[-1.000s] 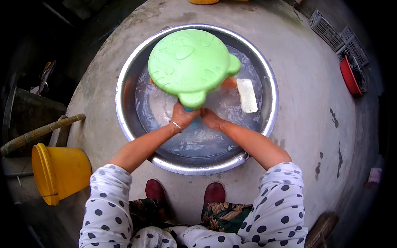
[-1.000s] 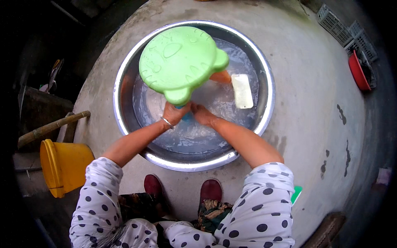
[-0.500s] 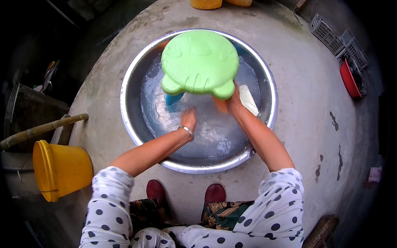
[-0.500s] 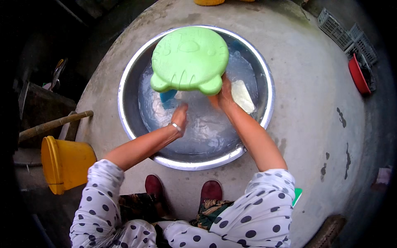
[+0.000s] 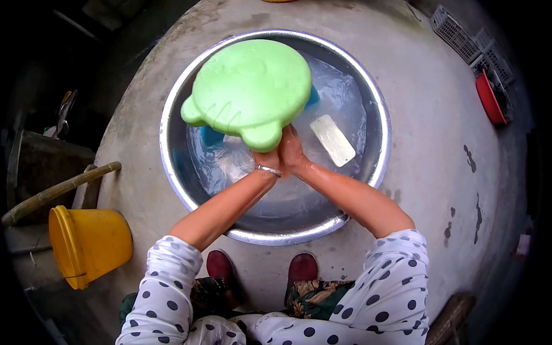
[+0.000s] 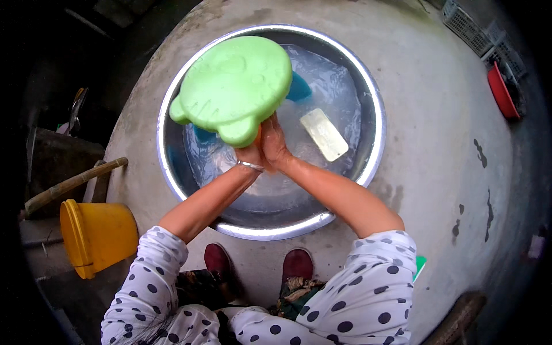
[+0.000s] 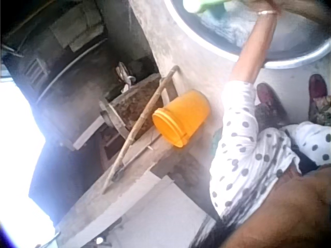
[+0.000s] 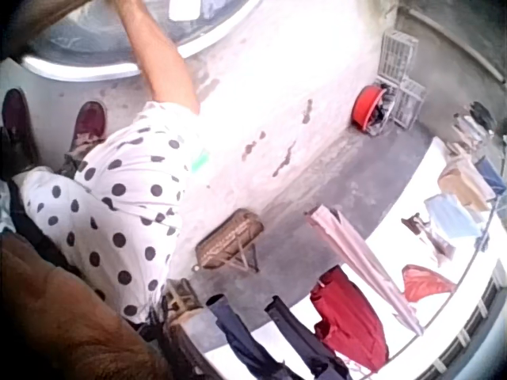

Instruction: The person scrubs a small, multi-colored plastic stool with a brush and soap inside a metal basin filled with water. They rotate the stool to clean the legs and seat, then rinse it in the basin.

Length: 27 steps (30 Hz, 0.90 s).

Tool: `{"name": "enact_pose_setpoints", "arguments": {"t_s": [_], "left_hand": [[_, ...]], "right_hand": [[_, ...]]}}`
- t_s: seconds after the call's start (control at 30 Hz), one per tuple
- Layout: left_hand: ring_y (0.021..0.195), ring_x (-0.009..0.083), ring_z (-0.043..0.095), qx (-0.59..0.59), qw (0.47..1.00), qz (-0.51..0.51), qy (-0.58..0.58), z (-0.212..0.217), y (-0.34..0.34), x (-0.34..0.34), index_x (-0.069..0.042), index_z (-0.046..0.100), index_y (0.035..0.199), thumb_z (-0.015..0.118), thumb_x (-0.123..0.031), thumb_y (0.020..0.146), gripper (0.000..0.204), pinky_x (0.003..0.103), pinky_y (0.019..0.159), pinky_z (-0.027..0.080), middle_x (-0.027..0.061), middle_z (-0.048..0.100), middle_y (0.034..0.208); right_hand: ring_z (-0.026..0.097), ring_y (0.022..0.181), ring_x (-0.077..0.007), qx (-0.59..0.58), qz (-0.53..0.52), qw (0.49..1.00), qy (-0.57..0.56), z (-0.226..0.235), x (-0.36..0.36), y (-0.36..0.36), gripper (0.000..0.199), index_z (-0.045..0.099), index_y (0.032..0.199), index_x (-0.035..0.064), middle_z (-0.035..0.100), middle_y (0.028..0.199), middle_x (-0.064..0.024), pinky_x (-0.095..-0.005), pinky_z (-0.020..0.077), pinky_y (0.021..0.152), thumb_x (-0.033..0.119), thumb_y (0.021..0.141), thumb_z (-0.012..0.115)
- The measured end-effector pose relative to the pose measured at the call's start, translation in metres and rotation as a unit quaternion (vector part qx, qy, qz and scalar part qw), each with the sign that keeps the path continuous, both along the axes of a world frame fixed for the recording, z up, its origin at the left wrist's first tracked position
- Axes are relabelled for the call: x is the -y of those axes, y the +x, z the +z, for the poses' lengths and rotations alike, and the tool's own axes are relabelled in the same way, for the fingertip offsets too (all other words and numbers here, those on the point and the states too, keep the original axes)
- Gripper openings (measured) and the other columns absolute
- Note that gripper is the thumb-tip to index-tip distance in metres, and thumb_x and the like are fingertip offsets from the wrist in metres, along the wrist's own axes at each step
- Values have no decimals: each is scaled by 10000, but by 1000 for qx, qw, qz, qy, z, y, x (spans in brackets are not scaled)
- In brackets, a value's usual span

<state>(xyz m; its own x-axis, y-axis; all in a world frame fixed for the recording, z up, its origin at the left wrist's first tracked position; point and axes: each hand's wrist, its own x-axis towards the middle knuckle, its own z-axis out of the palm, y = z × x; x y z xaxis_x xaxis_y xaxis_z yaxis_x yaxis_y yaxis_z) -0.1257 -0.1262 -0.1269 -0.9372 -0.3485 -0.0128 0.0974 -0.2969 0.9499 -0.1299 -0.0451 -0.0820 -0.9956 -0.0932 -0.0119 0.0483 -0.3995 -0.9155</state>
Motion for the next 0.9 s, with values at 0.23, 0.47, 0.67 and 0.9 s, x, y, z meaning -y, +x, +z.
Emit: {"name": "enact_pose_setpoints", "arguments": {"t_s": [0.23,0.47,0.67,0.9], "left_hand": [[1148,181,449,84,986,-100,101,-26,14,5,-59,405,1288,488,-273,941,416,306,959,401,59,461,1281],[1057,240,540,-8,982,-12,-189,-18,-9,25,-42,428,1271,469,-280,933,415,360,892,468,112,527,1211],[1096,261,503,-37,968,-74,-236,40,28,27,-34,496,1206,546,-291,890,411,365,917,410,136,513,1214],[886,206,588,-45,918,-141,-368,26,20,61,-13,538,1097,749,-187,709,475,334,748,496,96,602,1001]], "right_hand": [[546,1020,-207,55,126,973,186,-60,-6,9,325,487,1187,73,570,1141,-75,-326,434,876,268,930,450],[602,856,-312,-30,86,834,544,-72,-5,-32,191,601,921,40,639,901,-154,-383,477,725,185,874,486],[430,1130,-190,77,21,991,-111,13,33,21,491,368,1285,69,448,1246,-80,-323,344,974,438,964,332],[446,1175,-281,-44,390,819,419,-60,-14,20,379,494,1191,15,489,1253,-187,-370,350,998,252,954,318]]}}
